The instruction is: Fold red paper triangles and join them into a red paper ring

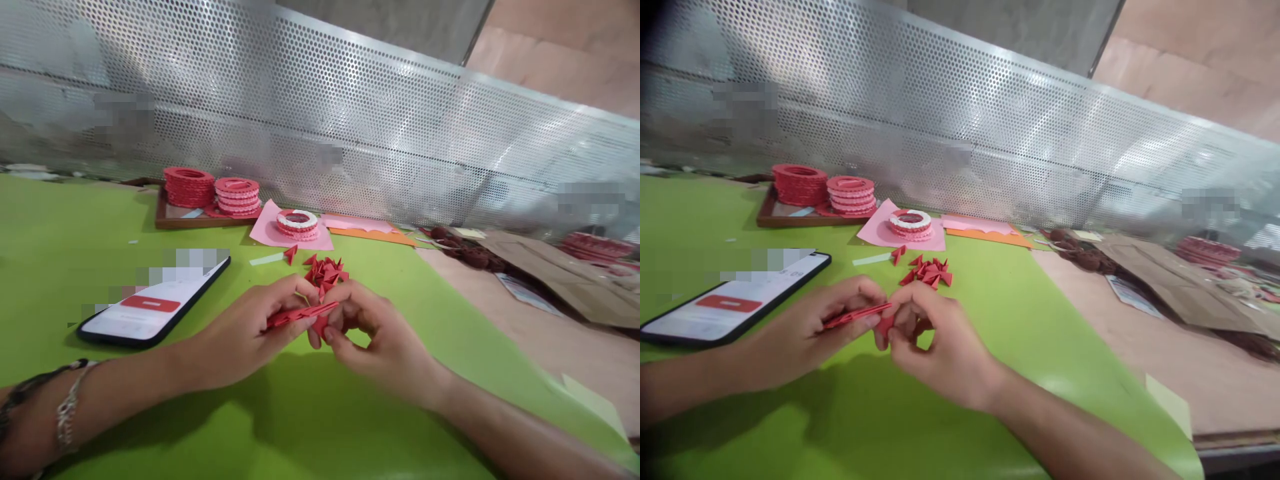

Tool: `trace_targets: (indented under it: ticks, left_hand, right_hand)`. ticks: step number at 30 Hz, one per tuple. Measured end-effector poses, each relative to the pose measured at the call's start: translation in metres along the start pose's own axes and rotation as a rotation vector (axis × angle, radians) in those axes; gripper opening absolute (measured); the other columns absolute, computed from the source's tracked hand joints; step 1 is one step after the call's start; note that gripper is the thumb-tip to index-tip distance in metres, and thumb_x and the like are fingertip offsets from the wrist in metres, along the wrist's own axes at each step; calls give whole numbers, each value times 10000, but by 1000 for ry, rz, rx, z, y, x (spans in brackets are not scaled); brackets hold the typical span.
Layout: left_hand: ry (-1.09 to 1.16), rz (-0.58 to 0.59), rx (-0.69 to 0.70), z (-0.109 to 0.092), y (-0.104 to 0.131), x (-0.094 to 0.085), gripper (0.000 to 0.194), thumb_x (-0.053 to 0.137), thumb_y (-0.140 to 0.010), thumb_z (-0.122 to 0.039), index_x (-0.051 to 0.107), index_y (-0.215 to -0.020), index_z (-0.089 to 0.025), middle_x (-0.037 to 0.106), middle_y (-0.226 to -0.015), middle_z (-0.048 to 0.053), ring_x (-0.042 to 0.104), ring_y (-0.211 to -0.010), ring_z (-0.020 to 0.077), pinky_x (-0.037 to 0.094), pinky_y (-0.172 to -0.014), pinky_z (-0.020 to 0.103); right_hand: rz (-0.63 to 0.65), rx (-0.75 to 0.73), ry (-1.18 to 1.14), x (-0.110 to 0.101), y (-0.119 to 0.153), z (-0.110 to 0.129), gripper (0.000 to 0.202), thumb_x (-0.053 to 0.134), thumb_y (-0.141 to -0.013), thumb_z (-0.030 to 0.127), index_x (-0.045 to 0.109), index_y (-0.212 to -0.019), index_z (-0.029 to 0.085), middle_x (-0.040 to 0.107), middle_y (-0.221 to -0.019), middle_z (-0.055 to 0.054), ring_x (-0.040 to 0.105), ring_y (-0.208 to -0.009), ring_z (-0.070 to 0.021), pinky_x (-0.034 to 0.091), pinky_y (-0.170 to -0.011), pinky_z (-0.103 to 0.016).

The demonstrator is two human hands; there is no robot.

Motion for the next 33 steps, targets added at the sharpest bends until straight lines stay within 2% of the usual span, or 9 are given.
trace_targets:
  ticks: [6, 8, 11, 14, 16, 23, 29, 33]
  left_hand:
    - [169, 102, 108, -13, 2, -2, 78, 347, -921, -205, 418, -940, -231, 621, -780, -51, 577, -687, 86, 410, -577, 176]
    - [164, 118, 133, -16, 3, -4, 106, 321, -924, -180, 412, -935, -232, 616, -752, -57, 577, -681, 84, 400, -570, 176]
    - [74, 131, 137, -18, 4, -4, 92, 327, -916, -194, 411, -941, -223, 601, -724, -55, 558, -643, 93, 399, -568, 192]
    - [-82, 92, 151, -19, 4, -4, 107, 338, -907, -224, 443, -899, -205, 578, -722, -43, 519, -607, 97, 388, -572, 206]
    - [-182, 63, 174, -18, 5, -4, 131, 356, -900, -248, 471, -868, -196, 566, -720, -34, 498, -593, 101, 371, -566, 214]
    - [-425, 17, 277, -14, 6, -2, 205, 420, -894, -384, 489, -879, -192, 569, -730, -16, 497, -593, 125, 311, -533, 228]
    - [-504, -6, 397, -20, 6, -1, 214, 322, -915, -231, 461, -759, -181, 554, -680, -4, 458, -570, 125, 297, -523, 237]
    - [-498, -36, 379, -22, 6, -2, 231, 317, -896, -200, 440, -702, -179, 504, -605, -20, 417, -517, 112, 276, -497, 233]
  right_hand:
    - [148, -169, 36, -1, 3, 7, 247, 402, -842, -3, 539, -964, 164, 634, -818, -17, 587, -727, -72, 485, -622, -191]
    - [141, -250, 123, -3, 3, 11, 201, 467, -851, 30, 557, -967, 168, 653, -833, -16, 595, -757, -77, 496, -678, -202]
    - [47, -322, 282, -7, 1, 18, 110, 587, -818, 103, 588, -895, 181, 649, -825, -16, 593, -791, -102, 500, -722, -231]
    - [-70, -306, 394, -13, 0, 23, 70, 568, -829, 117, 582, -846, 184, 617, -832, -28, 582, -811, -115, 496, -720, -238]
    - [-105, -294, 461, -14, 1, 24, 89, 521, -844, 108, 561, -841, 187, 600, -840, -31, 573, -799, -116, 493, -696, -234]
    - [-60, -288, 693, -4, 10, 11, 124, 451, -799, 91, 512, -837, 192, 581, -680, 20, 517, -568, -85, 409, -516, -188]
    - [-63, -244, 565, -4, 9, 12, 116, 492, -799, 91, 534, -840, 191, 597, -694, 29, 542, -588, -71, 442, -551, -162]
    - [-72, -267, 537, -4, 5, 15, 31, 537, -840, 157, 546, -851, 185, 609, -753, -4, 570, -673, -97, 480, -603, -197]
Point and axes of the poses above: each hand's wrist, its own y-axis away from the middle knuckle, its own x-axis out of the palm, z = x × y, the point moved 4 cm from there along -y, towards the middle knuckle
